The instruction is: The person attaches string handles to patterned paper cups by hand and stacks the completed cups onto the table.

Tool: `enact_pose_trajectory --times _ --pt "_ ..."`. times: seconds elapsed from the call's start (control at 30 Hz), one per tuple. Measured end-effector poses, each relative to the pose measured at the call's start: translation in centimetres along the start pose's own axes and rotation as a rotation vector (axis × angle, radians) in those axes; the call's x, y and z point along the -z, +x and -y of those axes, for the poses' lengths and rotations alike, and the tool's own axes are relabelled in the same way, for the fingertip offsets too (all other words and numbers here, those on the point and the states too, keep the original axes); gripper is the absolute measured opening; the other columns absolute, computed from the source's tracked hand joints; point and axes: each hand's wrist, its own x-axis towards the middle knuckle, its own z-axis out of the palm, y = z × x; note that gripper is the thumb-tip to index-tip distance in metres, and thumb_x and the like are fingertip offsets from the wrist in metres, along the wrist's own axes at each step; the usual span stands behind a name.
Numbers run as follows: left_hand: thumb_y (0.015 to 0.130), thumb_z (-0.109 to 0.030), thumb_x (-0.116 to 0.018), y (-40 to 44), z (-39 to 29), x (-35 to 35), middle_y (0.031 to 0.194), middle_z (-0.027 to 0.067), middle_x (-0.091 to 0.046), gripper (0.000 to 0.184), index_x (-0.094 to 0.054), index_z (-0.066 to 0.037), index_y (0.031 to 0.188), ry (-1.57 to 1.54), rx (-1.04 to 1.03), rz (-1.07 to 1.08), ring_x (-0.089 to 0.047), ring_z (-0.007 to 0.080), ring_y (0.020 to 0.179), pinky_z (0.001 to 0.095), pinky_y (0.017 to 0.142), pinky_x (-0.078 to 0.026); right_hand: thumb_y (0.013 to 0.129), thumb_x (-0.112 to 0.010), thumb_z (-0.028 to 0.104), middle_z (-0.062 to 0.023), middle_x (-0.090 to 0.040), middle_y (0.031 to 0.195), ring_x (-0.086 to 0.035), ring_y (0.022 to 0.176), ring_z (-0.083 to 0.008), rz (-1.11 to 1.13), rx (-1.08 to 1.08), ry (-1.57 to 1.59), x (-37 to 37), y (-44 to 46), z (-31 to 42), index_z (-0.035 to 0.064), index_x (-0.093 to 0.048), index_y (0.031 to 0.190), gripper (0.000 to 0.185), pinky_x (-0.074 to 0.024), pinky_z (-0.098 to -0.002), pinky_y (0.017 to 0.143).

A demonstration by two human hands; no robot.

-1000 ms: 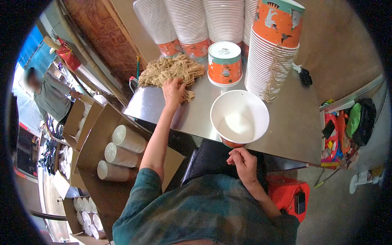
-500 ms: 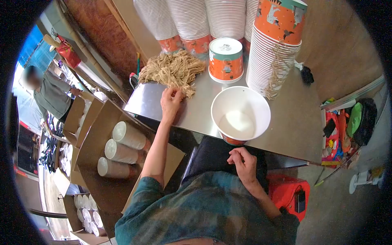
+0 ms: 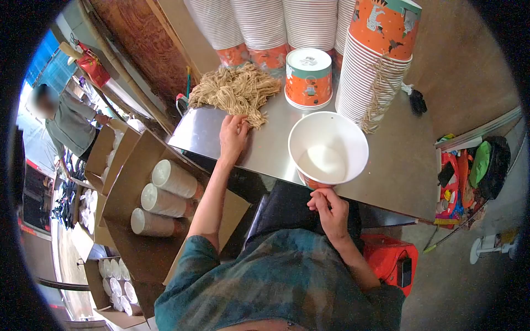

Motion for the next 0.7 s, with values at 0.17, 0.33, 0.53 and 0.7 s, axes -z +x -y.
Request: enact_pose_trajectory --times 0.17,0.33,0.53,0.7 --pt "0.086 -0.013 -0.070 0.7 1.4 -1.1 0.089 0.0115 -0.062 0.009 -0.072 -0.007 0.093 0.148 -0.118 0.055 -0.059 0.0323 0.090 0.0429 0.081 -0.048 0.103 -0.058 0.013 -0.0083 -0.071 0.076 -0.068 0.066 -0.0121 0.012 0.016 0.007 -0.2 0.6 -0.6 -0.0045 -0.066 0.099 0.020 -0.0561 -0.0260 0.065" --pt "0.084 -0.012 -0.070 -0.6 -0.7 -0.3 0.087 0.0120 -0.061 0.007 -0.069 -0.005 0.087 0.087 -0.117 0.059 -0.058 0.0330 0.088 0.0431 0.078 -0.049 0.104 -0.057 0.015 -0.0072 -0.071 0.077 -0.067 0.066 -0.0110 0.008 -0.004 0.014 -0.5 1.3 -1.1 -0.0027 -0.065 0.100 0.020 -0.0546 -0.0249 0.063" --pt "0.078 -0.006 -0.071 -7.0 -5.1 0.8 0.092 0.0106 -0.058 0.009 -0.065 -0.008 0.084 0.015 -0.288 0.135 -0.055 0.0324 0.088 0.0433 0.074 -0.042 0.105 -0.056 0.017 -0.0060 -0.070 0.083 -0.065 0.067 -0.0093 0.011 -0.092 0.062 -0.5 2.2 -1.4 0.0006 -0.062 0.108 0.018 -0.0509 -0.0227 0.060" --pt "0.072 -0.006 -0.075 -12.1 -13.0 2.6 0.100 0.0081 -0.059 0.018 -0.067 -0.010 0.088 -0.229 -0.348 0.245 -0.058 0.0303 0.098 0.0426 0.081 -0.043 0.105 -0.056 0.016 -0.0058 -0.069 0.084 -0.064 0.067 -0.0092 0.011 -0.090 0.123 -0.9 2.4 -2.5 0.0009 -0.062 0.110 0.017 -0.0508 -0.0223 0.059"
